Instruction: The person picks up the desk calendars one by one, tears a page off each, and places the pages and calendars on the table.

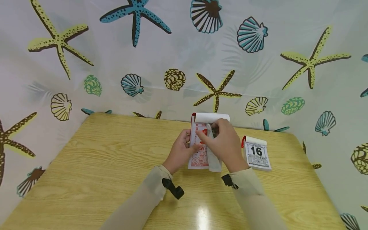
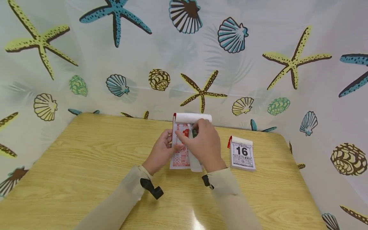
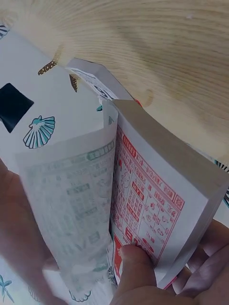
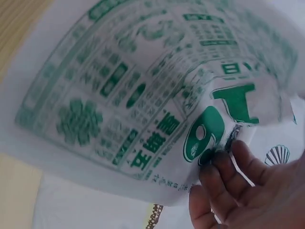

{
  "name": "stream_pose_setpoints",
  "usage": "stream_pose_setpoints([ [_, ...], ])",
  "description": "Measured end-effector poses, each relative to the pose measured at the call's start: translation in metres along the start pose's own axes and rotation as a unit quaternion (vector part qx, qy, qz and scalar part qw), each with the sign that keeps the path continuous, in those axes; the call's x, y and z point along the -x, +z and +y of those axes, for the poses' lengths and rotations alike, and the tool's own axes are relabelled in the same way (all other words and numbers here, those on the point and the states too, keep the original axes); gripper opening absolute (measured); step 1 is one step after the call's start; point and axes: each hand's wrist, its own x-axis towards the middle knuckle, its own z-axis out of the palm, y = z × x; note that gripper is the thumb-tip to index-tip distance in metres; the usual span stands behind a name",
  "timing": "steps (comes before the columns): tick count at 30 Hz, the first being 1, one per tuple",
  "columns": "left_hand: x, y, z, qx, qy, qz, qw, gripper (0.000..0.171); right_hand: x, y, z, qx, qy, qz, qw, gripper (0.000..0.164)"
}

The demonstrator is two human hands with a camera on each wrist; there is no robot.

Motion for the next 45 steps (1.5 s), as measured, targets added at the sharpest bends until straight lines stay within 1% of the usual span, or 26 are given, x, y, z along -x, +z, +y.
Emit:
stream_pose_setpoints([
  [3,-0.001,-0.001,0.001,0.008,-0.002,0.008,0.9999,0.043,0.002,-0.002,0.001,-0.052,-0.01,0.041,0.998,0.043],
  [4,-0.001,-0.001,0.001,0.008,-0.003,0.011,0.9999,0.041,0.002,-0.004,0.002,-0.067,-0.003,0.05,0.996,0.04],
  [6,-0.002,-0.002,0.001,0.008,-0.002,0.019,0.9998,0.04,0.002,-0.005,0.004,-0.087,0.019,0.056,0.994,0.038],
  [10,-0.003,-0.003,-0.001,0.009,-0.003,0.025,0.9997,0.039,-0.001,-0.006,0.008,-0.1,0.076,0.039,0.991,0.047],
  [17,-0.002,-0.003,-0.002,0.02,-0.004,0.031,0.9993,0.04,-0.003,-0.004,0.012,-0.098,0.102,0.024,0.99,0.051],
  [19,-0.002,-0.003,-0.002,0.014,-0.005,0.035,0.9993,0.039,-0.004,-0.004,0.015,-0.118,0.117,0.013,0.986,0.053],
  [21,-0.002,-0.002,-0.002,0.01,-0.005,0.038,0.9992,0.04,-0.006,-0.004,0.017,-0.151,0.138,0.0,0.979,0.054],
  [22,-0.002,-0.002,-0.002,0.008,-0.005,0.039,0.9992,0.04,-0.007,-0.005,0.019,-0.173,0.15,-0.008,0.973,0.053],
  [24,-0.002,-0.002,-0.003,0.006,-0.005,0.041,0.9992,0.041,-0.009,-0.006,0.021,-0.216,0.176,-0.022,0.96,0.051],
  [28,-0.003,-0.002,-0.005,0.003,-0.003,0.037,0.9993,0.041,-0.011,-0.011,0.022,-0.291,0.22,-0.06,0.929,0.046],
  [29,-0.003,-0.003,-0.005,0.004,-0.004,0.035,0.9994,0.041,-0.012,-0.013,0.022,-0.301,0.226,-0.071,0.924,0.047],
  [30,-0.003,-0.003,-0.005,0.005,-0.004,0.032,0.9995,0.04,-0.012,-0.015,0.022,-0.305,0.232,-0.083,0.92,0.047],
  [31,-0.003,-0.003,-0.005,0.003,-0.004,0.03,0.9995,0.041,-0.013,-0.017,0.023,-0.3,0.235,-0.096,0.92,0.048],
  [32,-0.003,-0.003,-0.005,0.003,-0.005,0.029,0.9996,0.041,-0.014,-0.019,0.023,-0.286,0.237,-0.108,0.922,0.051],
  [34,-0.003,-0.003,-0.005,0.001,-0.007,0.03,0.9995,0.041,-0.015,-0.023,0.024,-0.24,0.231,-0.129,0.934,0.056],
  [36,-0.003,-0.003,-0.006,-0.007,-0.009,0.035,0.9993,0.041,-0.016,-0.025,0.025,-0.193,0.221,-0.141,0.946,0.058],
  [38,-0.003,-0.004,-0.006,-0.013,-0.008,0.038,0.9992,0.041,-0.016,-0.027,0.026,-0.167,0.211,-0.144,0.952,0.056],
  [39,-0.003,-0.004,-0.006,-0.012,-0.009,0.037,0.9992,0.041,-0.016,-0.027,0.026,-0.163,0.206,-0.144,0.954,0.053],
  [43,-0.003,-0.004,-0.006,0.008,-0.005,0.024,0.9997,0.042,-0.017,-0.029,0.028,-0.189,0.203,-0.141,0.95,0.041],
  [45,-0.003,-0.004,-0.005,0.016,-0.004,0.019,0.9997,0.042,-0.018,-0.03,0.029,-0.212,0.206,-0.144,0.944,0.04],
])
